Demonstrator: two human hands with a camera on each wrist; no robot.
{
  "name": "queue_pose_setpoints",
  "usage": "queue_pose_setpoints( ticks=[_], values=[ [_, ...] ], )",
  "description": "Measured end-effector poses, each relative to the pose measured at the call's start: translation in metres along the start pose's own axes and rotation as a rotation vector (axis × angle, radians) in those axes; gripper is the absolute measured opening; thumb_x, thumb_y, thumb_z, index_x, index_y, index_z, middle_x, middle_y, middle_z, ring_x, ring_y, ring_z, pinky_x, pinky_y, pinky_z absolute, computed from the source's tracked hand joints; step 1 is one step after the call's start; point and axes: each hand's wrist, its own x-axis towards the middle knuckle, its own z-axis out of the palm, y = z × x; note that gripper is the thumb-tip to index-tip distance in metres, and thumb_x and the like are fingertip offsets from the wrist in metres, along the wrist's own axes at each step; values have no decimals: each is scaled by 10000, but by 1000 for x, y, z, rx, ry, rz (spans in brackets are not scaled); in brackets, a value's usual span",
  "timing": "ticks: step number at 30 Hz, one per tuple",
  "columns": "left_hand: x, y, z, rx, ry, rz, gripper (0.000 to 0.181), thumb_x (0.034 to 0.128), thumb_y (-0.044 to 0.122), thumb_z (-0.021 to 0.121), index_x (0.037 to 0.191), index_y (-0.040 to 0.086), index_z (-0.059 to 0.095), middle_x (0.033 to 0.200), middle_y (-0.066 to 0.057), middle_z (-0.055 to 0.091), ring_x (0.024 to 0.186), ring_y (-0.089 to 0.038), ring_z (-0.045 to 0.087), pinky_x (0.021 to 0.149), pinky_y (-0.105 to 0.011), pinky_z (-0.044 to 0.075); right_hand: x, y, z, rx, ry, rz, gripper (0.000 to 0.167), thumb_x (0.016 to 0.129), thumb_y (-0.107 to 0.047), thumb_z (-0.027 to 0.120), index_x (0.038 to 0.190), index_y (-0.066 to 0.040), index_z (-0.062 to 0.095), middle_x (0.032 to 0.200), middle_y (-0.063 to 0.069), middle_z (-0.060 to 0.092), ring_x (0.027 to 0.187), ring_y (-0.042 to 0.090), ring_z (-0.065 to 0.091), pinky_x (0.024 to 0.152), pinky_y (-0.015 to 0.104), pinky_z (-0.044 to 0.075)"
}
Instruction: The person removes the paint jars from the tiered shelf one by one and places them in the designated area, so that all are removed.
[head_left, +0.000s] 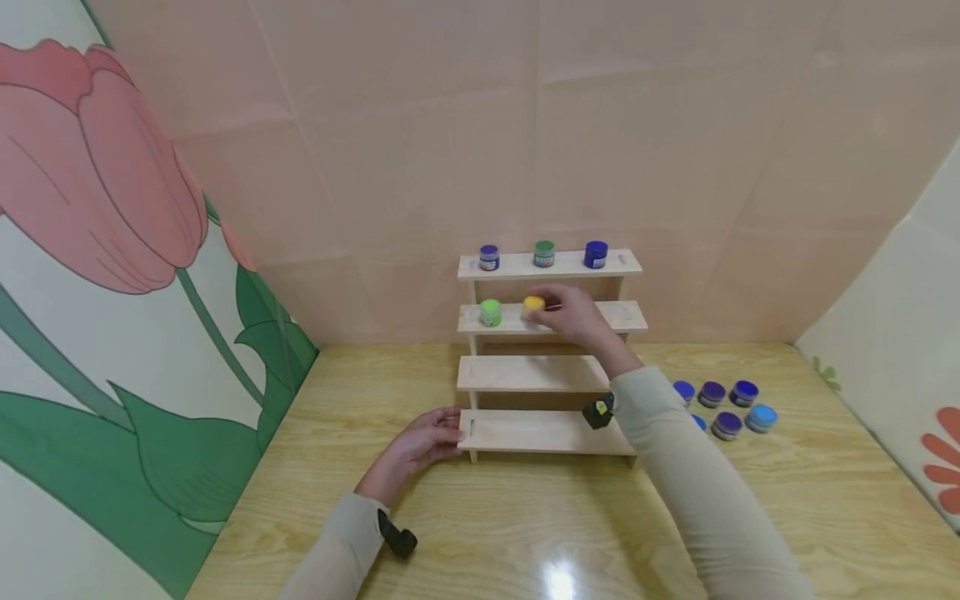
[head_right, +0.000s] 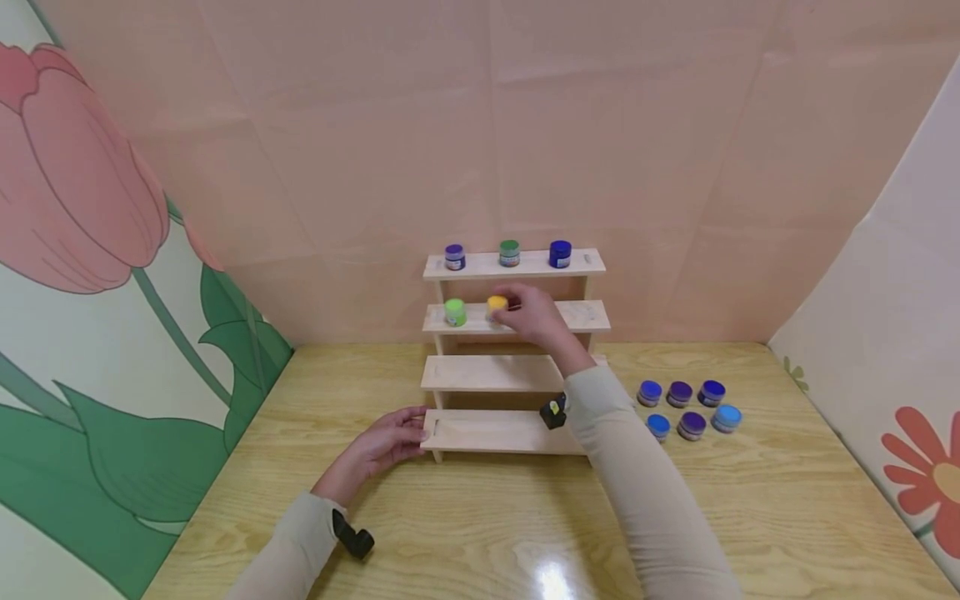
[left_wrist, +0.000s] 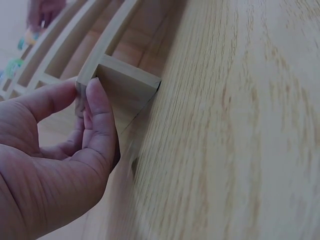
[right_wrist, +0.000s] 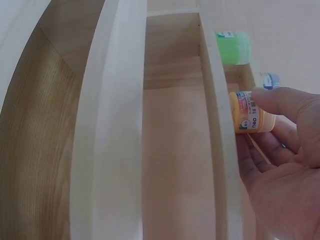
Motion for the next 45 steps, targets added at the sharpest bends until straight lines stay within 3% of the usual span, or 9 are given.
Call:
queue_pose_setpoints(
  ticks=[4, 10, 19, 34, 37, 40, 43, 45],
  values=[
    [0, 0, 1, -6, 4, 0, 623, 939, -56, 611, 1502, -74, 345, 1181, -125, 597, 881, -160, 652, 718, -252, 579, -7, 0, -9, -7, 3, 6, 493, 972, -261, 700, 1419, -101, 568, 1345, 130, 605, 1250, 327, 562, 1019, 483, 509],
    [-2, 1, 3, -1, 13, -4, 614, 944, -51, 612, 1500, -69, 353, 1180, -126, 602, 886, -162, 655, 727, -256, 579, -25, 3, -26, -35, 27, -52, 521, 960, -303, 716, 1410, -82, 576, 1378, 149, 598, 1264, 351, 568, 1031, 499, 500],
    [-3, 2, 2, -10, 14, -5, 618, 942, -52, 614, 1502, -69, 352, 1177, -124, 604, 882, -161, 655, 723, -253, 578, -53, 13, -51, -7, 42, -92, 497, 964, -204, 711, 1386, 13, 564, 1359, 225, 583, 1217, 401, 590, 1025, 508, 506],
    [-1, 0, -1, -8, -6, -3, 631, 947, -36, 623, 1510, -63, 339, 1183, -119, 594, 873, -160, 650, 731, -263, 579, -117, 45, -87, -140, 62, -40, 602, 990, -385, 655, 1440, -13, 511, 1404, 242, 545, 1220, 442, 581, 1000, 563, 496],
    [0, 0, -1, -14, -1, 0, 629, 942, -46, 621, 1506, -66, 344, 1165, -116, 592, 865, -161, 646, 721, -259, 578, -130, 55, -93, -150, 75, -53, 579, 989, -368, 661, 1431, -20, 521, 1392, 241, 558, 1212, 440, 583, 986, 490, 519],
    [1, -1, 0, -18, 4, 2, 628, 936, -53, 620, 1502, -69, 349, 1144, -110, 590, 855, -162, 642, 712, -255, 577, -142, 65, -100, -143, 83, -58, 563, 991, -334, 665, 1434, -20, 517, 1389, 254, 557, 1206, 467, 580, 932, 245, 551],
    [1, -1, 0, -19, 6, 2, 628, 933, -58, 620, 1501, -69, 351, 1126, -103, 588, 845, -160, 639, 704, -252, 577, -155, 74, -106, -152, 96, -53, 559, 996, -315, 663, 1437, -10, 508, 1382, 266, 554, 1190, 461, 588, 841, 38, 456],
    [1, -1, 0, -21, 6, -1, 631, 930, -58, 623, 1500, -68, 353, 1120, -101, 588, 843, -161, 639, 705, -251, 577, -164, 79, -109, -164, 103, -53, 541, 998, -298, 661, 1429, -7, 513, 1366, 260, 563, 1150, 324, 634, 815, 6, 424]
  ],
)
